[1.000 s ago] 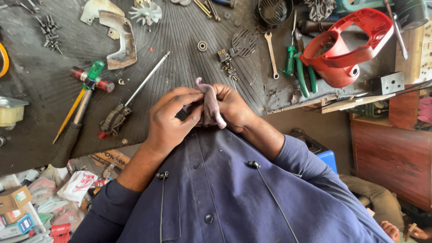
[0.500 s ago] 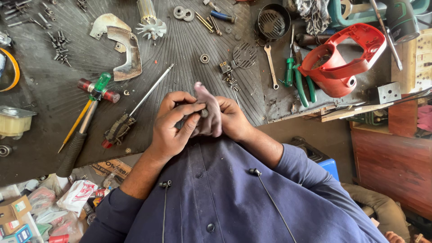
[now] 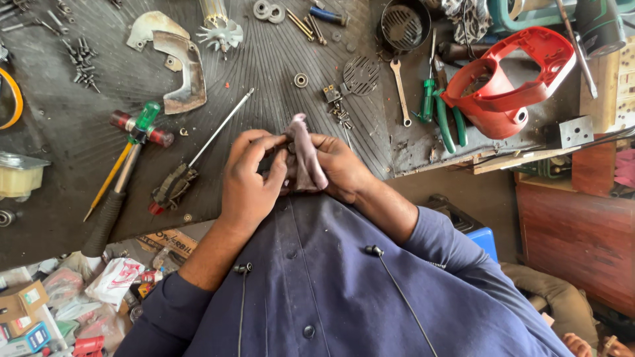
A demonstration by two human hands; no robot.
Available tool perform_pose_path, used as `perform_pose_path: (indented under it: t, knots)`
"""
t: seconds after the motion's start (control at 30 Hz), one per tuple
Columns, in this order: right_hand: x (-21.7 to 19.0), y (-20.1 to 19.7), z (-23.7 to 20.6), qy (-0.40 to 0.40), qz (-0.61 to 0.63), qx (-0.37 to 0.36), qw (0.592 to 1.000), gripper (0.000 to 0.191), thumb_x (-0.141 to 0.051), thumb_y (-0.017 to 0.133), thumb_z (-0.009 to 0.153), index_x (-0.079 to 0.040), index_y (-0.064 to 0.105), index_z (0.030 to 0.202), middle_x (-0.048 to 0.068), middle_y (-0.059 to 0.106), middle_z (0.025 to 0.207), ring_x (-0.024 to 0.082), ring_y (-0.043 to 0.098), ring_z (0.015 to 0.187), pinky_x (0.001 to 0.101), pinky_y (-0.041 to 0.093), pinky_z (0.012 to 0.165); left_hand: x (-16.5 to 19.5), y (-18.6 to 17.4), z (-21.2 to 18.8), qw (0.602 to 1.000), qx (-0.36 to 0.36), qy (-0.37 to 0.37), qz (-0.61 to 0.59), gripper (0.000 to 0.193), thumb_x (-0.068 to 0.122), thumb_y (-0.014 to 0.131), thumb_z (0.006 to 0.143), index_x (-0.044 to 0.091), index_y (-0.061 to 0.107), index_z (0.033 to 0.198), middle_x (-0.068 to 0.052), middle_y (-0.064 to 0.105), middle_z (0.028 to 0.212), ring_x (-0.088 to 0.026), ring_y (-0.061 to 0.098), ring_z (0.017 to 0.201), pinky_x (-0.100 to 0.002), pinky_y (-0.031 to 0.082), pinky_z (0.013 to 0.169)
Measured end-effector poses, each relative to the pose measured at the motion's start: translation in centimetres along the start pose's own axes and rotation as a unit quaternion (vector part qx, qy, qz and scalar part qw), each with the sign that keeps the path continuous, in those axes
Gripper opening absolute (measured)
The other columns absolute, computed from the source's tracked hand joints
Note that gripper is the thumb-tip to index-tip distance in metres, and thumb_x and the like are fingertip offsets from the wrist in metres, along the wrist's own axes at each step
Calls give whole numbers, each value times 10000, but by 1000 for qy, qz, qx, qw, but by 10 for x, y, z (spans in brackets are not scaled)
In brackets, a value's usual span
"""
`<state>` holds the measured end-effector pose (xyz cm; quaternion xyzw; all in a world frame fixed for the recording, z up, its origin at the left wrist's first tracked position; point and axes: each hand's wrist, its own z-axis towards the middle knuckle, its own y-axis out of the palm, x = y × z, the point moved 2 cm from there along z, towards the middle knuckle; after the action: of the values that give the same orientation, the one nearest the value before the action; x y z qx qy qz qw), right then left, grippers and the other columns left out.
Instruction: The person uses two screwdrivers to pry and remove a small metal ring from a red plastic housing. They then clean the ring with a cloth, apply grease with a small brush, and wipe it again. Finally, they place the ring onto a metal gear and use a hammer to tap it into place.
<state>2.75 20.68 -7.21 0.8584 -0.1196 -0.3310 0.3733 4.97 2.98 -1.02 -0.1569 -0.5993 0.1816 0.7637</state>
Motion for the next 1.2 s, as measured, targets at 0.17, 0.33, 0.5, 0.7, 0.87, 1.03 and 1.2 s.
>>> perform_pose_path:
  t: [0.17, 0.33, 0.5, 0.7, 0.87, 1.03, 1.2]
  knots:
    - [1, -2, -3, -59, -122, -6, 991, 186, -100, 642, 1045, 38, 691, 1159, 73, 700, 900, 119, 656, 720, 252, 544, 618, 5, -1, 1, 999, -14, 37, 7, 266, 17, 792, 881, 19, 719, 1136, -117, 637, 1123, -276, 671, 1008, -357, 556, 848]
    - [4, -12, -5, -147, -193, 23, 970, 187, -125, 647, 1042, 47, 718, 1016, 47, 676, 780, 82, 595, 634, 237, 491, 531, 10, -2, 1, 996, -28, 81, -24, 331, 14, 808, 851, 8, 714, 1169, -115, 626, 1141, -263, 664, 1014, -346, 566, 868]
    - [5, -12, -5, -106, -73, -6, 992, 153, -110, 603, 1064, 4, 644, 972, 55, 646, 772, 90, 574, 614, 253, 463, 526, 12, -2, -2, 996, -27, 79, 7, 318, 29, 846, 851, 31, 721, 1143, -85, 662, 1130, -248, 695, 1010, -341, 579, 868]
    - [-5, 8, -13, -146, -65, -85, 984, 149, -76, 562, 1106, -5, 627, 992, 77, 664, 781, 88, 583, 598, 232, 461, 506, 8, -3, -7, 998, -28, 48, -29, 290, 30, 838, 867, 38, 716, 1130, -83, 687, 1093, -232, 712, 982, -332, 585, 846]
    - [-9, 16, -15, -90, -132, 16, 987, 200, -37, 535, 989, -30, 630, 1165, 76, 722, 977, 126, 689, 818, 261, 591, 728, 11, -6, -5, 993, -9, 88, -83, 273, 97, 863, 880, 51, 685, 1082, -73, 693, 1080, -236, 699, 1013, -355, 571, 894]
    - [-12, 23, -16, -221, -318, -9, 922, 245, -18, 708, 981, 8, 578, 1187, 98, 665, 1109, 130, 653, 1006, 278, 558, 877, 21, -18, -7, 988, 7, 126, -86, 271, 92, 857, 894, 45, 661, 1076, -61, 706, 1103, -235, 694, 1033, -363, 560, 922]
    - [-21, 30, -31, -304, -598, 83, 737, 282, -45, 777, 876, -50, 661, 1133, 122, 648, 1161, 230, 650, 1074, 355, 533, 931, 30, -21, -14, 989, 18, 128, -75, 382, 35, 865, 895, 54, 604, 1173, -83, 682, 1102, -205, 701, 960, -314, 579, 844]
